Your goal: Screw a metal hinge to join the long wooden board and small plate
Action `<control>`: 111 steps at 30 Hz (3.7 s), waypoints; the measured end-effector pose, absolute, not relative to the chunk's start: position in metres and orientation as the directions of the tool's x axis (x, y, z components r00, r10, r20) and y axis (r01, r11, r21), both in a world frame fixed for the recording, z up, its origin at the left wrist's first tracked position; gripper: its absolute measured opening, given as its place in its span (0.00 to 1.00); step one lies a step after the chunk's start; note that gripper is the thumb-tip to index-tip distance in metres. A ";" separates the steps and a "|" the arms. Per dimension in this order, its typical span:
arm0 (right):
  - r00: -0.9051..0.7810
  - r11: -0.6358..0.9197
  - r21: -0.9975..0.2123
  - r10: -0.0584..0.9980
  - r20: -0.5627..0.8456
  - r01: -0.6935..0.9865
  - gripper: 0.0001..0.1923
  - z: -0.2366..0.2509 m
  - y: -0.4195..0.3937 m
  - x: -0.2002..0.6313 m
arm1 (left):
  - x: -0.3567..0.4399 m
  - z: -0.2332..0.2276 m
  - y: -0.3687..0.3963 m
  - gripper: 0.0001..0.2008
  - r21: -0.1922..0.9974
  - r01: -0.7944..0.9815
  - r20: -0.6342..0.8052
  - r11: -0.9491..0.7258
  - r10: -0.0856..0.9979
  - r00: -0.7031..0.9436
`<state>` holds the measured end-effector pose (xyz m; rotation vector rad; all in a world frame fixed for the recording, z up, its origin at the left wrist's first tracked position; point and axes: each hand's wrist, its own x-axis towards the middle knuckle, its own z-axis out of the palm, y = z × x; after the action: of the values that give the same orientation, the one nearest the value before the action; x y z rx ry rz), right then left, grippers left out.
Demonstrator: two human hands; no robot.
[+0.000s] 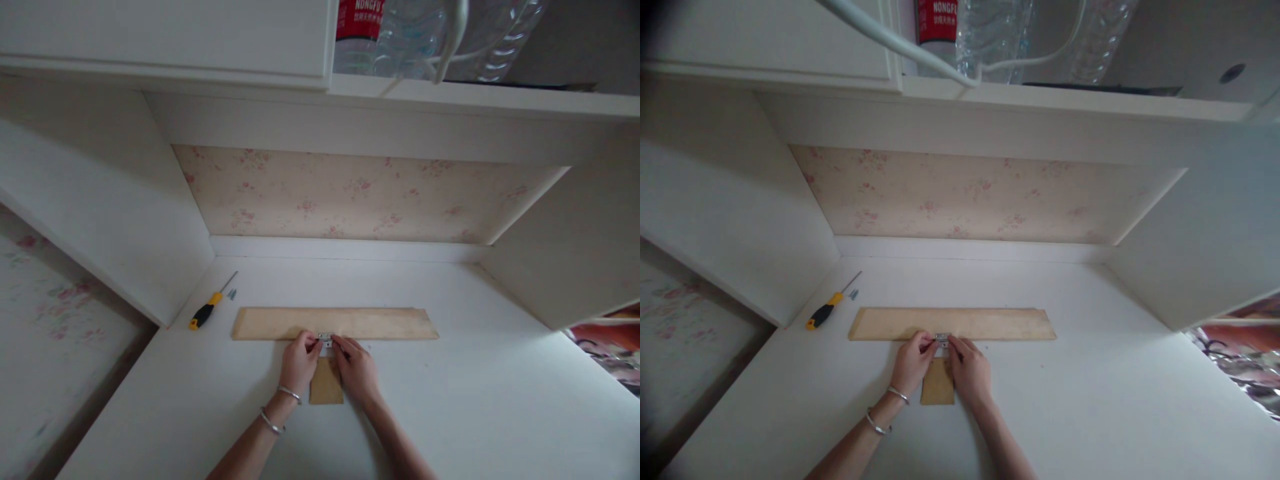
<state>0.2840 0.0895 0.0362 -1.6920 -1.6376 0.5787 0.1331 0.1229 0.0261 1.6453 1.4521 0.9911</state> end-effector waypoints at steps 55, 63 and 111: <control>0.064 0.112 -0.542 0.953 0.296 0.833 0.19 0.035 0.075 0.271 | 0.121 0.021 0.121 0.14 0.912 0.376 0.116 -0.163 0.983 0.144; 0.156 0.096 -0.691 0.943 0.293 0.716 0.14 0.027 0.075 0.279 | 0.119 0.026 0.118 0.15 0.926 0.350 0.106 -0.138 0.988 0.111; 0.101 0.136 -0.803 0.966 0.236 0.580 0.15 0.031 0.088 0.284 | 0.135 0.028 0.123 0.12 0.842 0.479 0.217 -0.249 0.968 0.123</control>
<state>0.2837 0.0885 0.0305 -1.5445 -1.5797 0.5838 0.1349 0.1226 0.0276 1.8061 1.4004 1.0516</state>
